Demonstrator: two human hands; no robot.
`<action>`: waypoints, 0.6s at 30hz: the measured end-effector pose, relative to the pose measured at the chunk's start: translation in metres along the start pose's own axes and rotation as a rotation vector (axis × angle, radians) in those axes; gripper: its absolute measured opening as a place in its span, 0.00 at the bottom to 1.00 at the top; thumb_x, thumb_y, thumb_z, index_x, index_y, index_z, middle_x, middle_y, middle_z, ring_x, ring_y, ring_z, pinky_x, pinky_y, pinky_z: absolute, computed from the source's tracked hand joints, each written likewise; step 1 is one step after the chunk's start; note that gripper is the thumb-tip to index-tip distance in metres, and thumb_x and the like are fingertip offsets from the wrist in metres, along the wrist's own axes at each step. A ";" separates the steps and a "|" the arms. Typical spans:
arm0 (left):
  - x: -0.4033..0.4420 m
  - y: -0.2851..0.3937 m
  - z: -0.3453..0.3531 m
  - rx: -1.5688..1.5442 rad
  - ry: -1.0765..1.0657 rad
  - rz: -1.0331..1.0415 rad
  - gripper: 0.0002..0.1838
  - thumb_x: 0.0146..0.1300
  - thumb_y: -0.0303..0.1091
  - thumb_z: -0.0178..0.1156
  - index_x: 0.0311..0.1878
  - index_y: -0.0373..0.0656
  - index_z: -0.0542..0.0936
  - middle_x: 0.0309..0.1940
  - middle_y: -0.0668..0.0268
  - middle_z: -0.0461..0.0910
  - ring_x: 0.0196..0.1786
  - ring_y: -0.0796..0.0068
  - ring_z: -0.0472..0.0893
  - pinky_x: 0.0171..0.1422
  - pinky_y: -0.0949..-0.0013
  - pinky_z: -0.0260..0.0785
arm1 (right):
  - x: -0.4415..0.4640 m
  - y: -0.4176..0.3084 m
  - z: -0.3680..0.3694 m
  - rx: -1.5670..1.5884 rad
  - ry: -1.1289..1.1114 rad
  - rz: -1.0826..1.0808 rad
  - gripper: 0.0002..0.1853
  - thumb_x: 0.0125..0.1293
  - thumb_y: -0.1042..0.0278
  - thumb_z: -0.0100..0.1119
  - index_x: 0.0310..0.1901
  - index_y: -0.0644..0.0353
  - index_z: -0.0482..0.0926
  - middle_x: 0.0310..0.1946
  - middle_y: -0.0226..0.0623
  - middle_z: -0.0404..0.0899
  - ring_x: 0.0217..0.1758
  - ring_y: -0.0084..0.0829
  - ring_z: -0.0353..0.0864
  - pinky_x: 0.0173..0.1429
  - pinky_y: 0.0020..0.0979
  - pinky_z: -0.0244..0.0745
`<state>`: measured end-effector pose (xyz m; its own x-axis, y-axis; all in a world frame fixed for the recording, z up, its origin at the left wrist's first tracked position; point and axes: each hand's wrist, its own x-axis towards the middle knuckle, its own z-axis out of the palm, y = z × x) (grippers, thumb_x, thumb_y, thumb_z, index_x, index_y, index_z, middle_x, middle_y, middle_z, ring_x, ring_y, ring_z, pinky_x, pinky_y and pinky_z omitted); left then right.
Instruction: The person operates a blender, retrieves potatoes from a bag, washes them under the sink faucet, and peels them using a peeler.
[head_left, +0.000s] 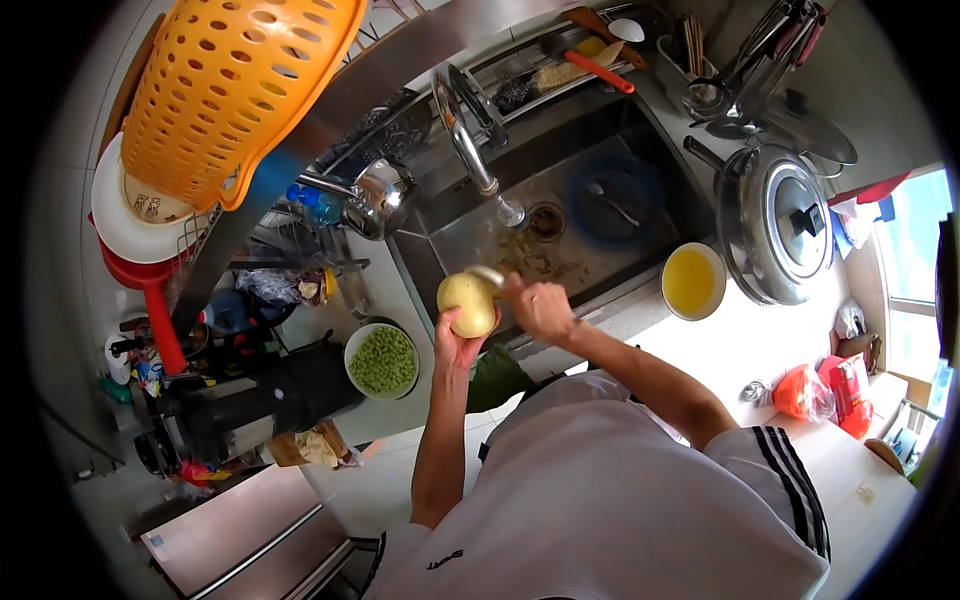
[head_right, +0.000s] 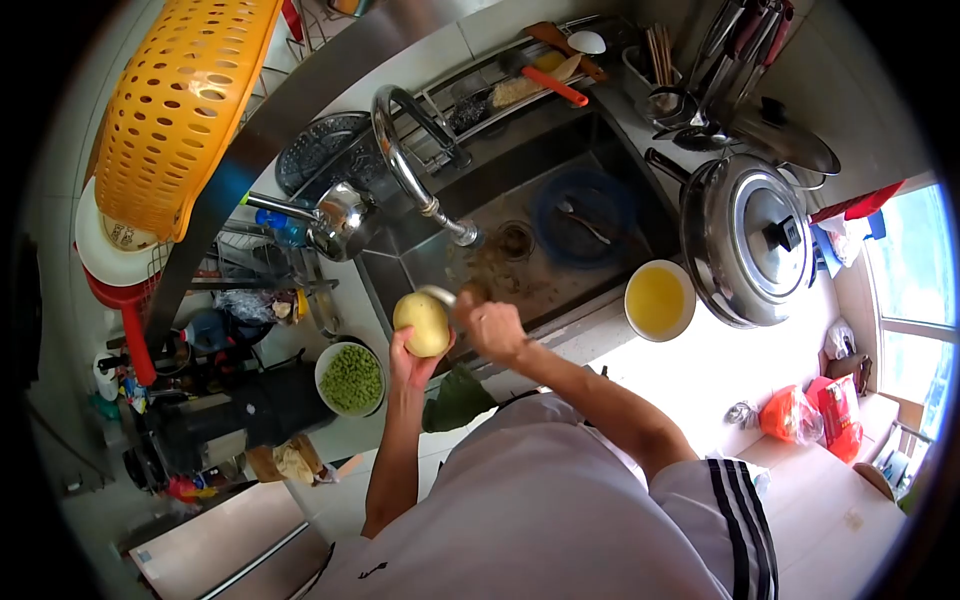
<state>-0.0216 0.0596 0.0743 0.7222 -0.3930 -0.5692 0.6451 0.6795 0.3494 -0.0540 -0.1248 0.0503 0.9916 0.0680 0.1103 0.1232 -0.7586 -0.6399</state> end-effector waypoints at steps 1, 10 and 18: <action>-0.002 0.001 0.004 0.027 0.055 -0.003 0.30 0.52 0.32 0.57 0.61 0.42 0.66 0.55 0.55 0.72 0.58 0.55 0.72 0.60 0.43 0.67 | 0.006 -0.024 -0.024 -0.004 -0.153 0.017 0.13 0.63 0.66 0.46 0.46 0.63 0.72 0.21 0.44 0.79 0.21 0.45 0.80 0.22 0.46 0.71; -0.004 -0.006 0.008 -0.052 -0.104 -0.036 0.29 0.57 0.44 0.56 0.61 0.42 0.67 0.56 0.56 0.71 0.59 0.58 0.71 0.62 0.46 0.63 | 0.021 0.002 -0.015 0.809 -0.192 0.413 0.15 0.70 0.57 0.45 0.45 0.62 0.71 0.38 0.40 0.81 0.28 0.35 0.83 0.26 0.34 0.77; 0.005 0.007 0.023 0.444 0.021 0.222 0.28 0.67 0.44 0.49 0.67 0.45 0.59 0.62 0.59 0.66 0.62 0.61 0.71 0.65 0.54 0.65 | 0.024 -0.020 -0.012 1.172 -0.044 0.582 0.21 0.74 0.52 0.39 0.50 0.63 0.70 0.41 0.38 0.78 0.34 0.25 0.79 0.30 0.27 0.81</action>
<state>-0.0073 0.0476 0.0911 0.8519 -0.2534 -0.4583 0.5237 0.4138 0.7447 -0.0330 -0.1159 0.0744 0.9088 -0.0387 -0.4154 -0.3815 0.3258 -0.8650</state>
